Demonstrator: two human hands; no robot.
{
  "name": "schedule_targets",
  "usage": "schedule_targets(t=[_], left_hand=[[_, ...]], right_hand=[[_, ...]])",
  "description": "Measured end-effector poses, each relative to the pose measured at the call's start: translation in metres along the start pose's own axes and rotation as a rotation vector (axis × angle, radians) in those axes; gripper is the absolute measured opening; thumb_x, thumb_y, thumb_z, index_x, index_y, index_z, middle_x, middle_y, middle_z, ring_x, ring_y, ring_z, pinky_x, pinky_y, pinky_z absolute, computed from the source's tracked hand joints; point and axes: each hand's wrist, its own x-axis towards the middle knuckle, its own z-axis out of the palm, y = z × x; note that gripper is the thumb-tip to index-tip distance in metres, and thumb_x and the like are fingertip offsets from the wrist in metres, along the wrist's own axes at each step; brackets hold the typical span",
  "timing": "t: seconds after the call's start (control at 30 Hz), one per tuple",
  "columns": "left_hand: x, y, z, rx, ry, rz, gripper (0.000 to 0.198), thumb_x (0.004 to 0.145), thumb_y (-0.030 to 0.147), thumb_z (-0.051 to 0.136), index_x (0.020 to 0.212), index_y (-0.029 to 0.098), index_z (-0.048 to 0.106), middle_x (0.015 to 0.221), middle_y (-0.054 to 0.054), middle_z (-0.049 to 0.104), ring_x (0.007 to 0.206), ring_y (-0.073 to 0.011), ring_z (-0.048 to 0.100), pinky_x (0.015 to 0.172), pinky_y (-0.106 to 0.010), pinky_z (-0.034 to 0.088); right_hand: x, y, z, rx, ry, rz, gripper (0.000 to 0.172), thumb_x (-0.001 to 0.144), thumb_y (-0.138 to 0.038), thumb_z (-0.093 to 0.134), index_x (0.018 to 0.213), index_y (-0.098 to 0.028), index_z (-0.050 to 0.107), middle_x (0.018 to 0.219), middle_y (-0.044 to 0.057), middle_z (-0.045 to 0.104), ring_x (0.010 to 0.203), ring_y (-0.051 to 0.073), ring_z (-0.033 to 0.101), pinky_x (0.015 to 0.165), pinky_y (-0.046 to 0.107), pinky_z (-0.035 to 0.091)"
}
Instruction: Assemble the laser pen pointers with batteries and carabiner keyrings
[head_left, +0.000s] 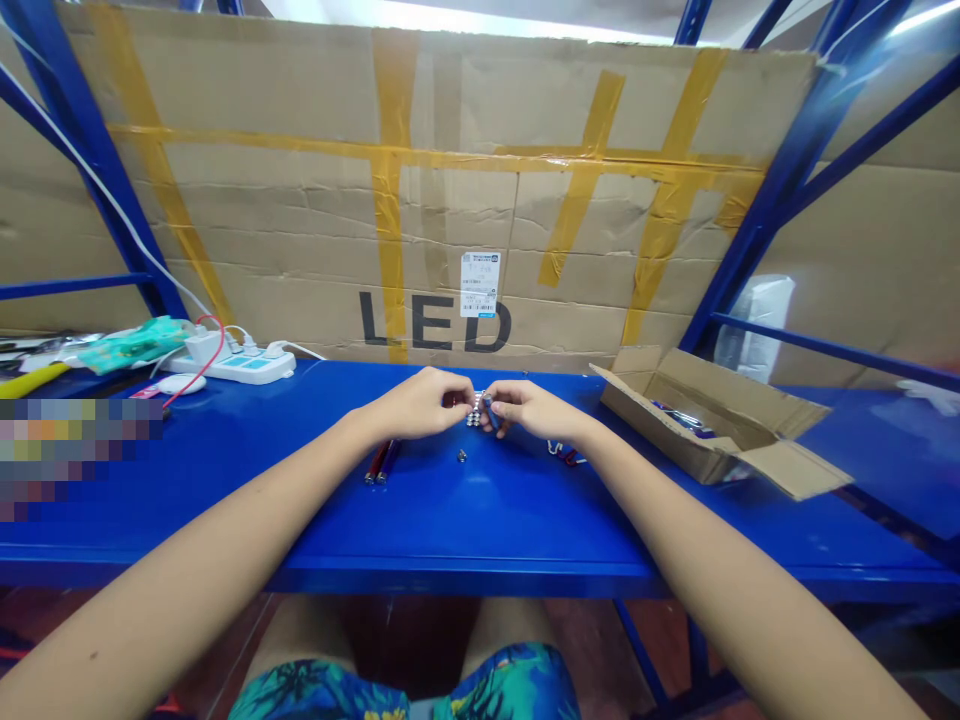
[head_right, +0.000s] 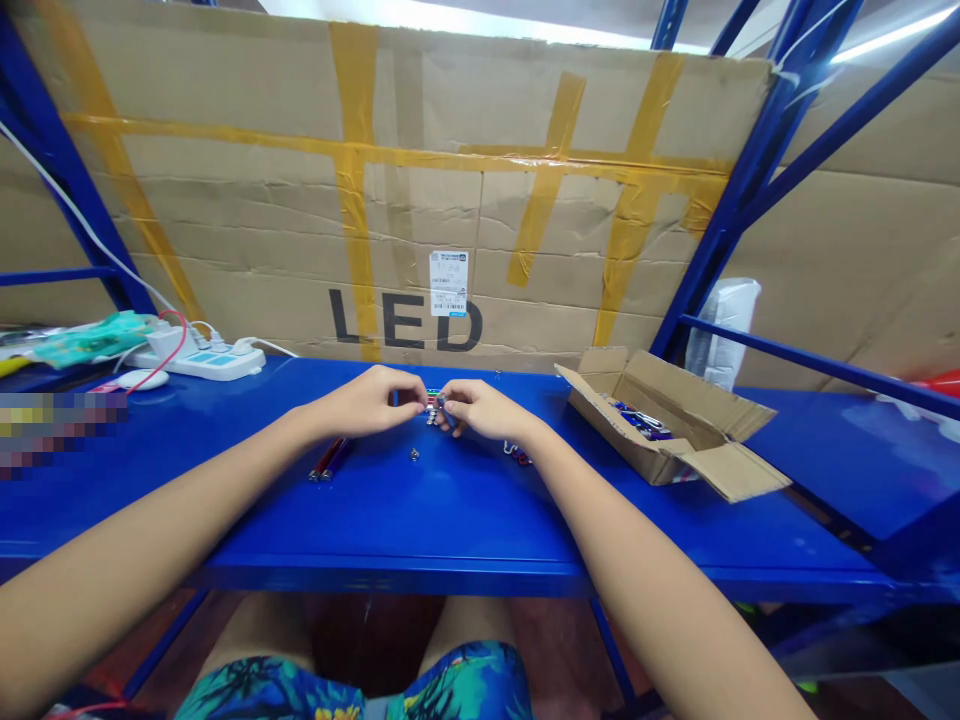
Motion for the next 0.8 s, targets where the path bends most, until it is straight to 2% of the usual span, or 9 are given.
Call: schedule_targets(t=[0.17,0.23,0.3,0.5,0.6,0.67,0.73,0.8], left_hand=[[-0.005,0.005,-0.007,-0.09,-0.373,-0.033,0.015,0.074,0.02,0.059,0.084,0.021,0.07,0.078,0.001,0.069,0.07,-0.0141,0.061,0.063,-0.024,0.042],[-0.006,0.007,-0.004,-0.103,-0.441,-0.049,0.014,0.073,0.021,0.061,0.083,0.023,0.07,0.077,0.002,0.069,0.067,-0.0138,0.061,0.06,-0.023,0.042],[-0.006,0.008,-0.001,-0.076,-0.445,-0.064,0.012,0.074,0.02,0.06,0.081,0.023,0.07,0.075,0.001,0.068,0.064,-0.0137,0.06,0.057,-0.023,0.041],[-0.003,0.006,0.005,0.001,-0.314,-0.062,0.009,0.076,0.019,0.057,0.078,0.019,0.066,0.072,0.0,0.067,0.063,-0.0133,0.058,0.058,-0.024,0.04],[0.001,0.004,0.008,-0.068,-0.067,-0.104,0.011,0.079,0.022,0.056,0.079,0.017,0.066,0.074,-0.002,0.068,0.068,-0.014,0.061,0.063,-0.026,0.044],[0.004,0.004,0.01,-0.172,0.112,-0.18,0.013,0.08,0.023,0.055,0.083,0.016,0.066,0.076,-0.003,0.069,0.064,-0.013,0.06,0.059,-0.025,0.045],[0.006,0.006,0.013,-0.293,0.199,-0.248,0.014,0.081,0.023,0.055,0.085,0.015,0.065,0.074,-0.004,0.069,0.055,-0.0109,0.057,0.051,-0.024,0.044],[0.007,0.008,0.015,-0.356,0.212,-0.271,0.013,0.08,0.023,0.055,0.083,0.015,0.064,0.071,-0.003,0.067,0.051,-0.0097,0.054,0.046,-0.022,0.042]], right_hand=[[0.002,0.003,-0.001,0.001,0.022,0.033,0.01,0.089,-0.018,0.047,0.086,-0.017,0.056,0.079,0.004,0.062,0.072,0.014,0.058,0.067,0.03,0.051],[0.002,0.004,-0.001,0.009,0.029,0.049,0.01,0.09,-0.017,0.046,0.086,-0.017,0.055,0.077,0.003,0.061,0.069,0.014,0.057,0.067,0.03,0.051],[0.002,0.004,-0.001,0.034,0.035,0.07,0.009,0.09,-0.018,0.046,0.087,-0.017,0.054,0.076,0.002,0.059,0.066,0.013,0.056,0.067,0.031,0.052],[0.001,0.004,0.0,0.115,0.032,0.127,0.007,0.089,-0.025,0.05,0.088,-0.018,0.053,0.071,0.0,0.052,0.062,0.014,0.055,0.063,0.032,0.051],[0.002,0.005,-0.001,0.074,0.033,0.102,0.011,0.089,-0.028,0.051,0.085,-0.018,0.053,0.068,-0.001,0.048,0.06,0.014,0.053,0.061,0.031,0.049],[0.001,0.005,-0.002,-0.002,0.026,0.07,0.016,0.09,-0.031,0.048,0.082,-0.018,0.052,0.067,-0.002,0.047,0.059,0.014,0.052,0.06,0.03,0.046],[0.001,0.003,-0.002,-0.087,0.014,0.029,0.019,0.091,-0.035,0.049,0.084,-0.018,0.052,0.068,-0.002,0.049,0.058,0.013,0.052,0.059,0.029,0.044],[0.0,0.0,-0.001,-0.158,0.011,-0.012,0.02,0.09,-0.037,0.052,0.086,-0.018,0.054,0.071,-0.002,0.05,0.058,0.012,0.05,0.059,0.028,0.041]])
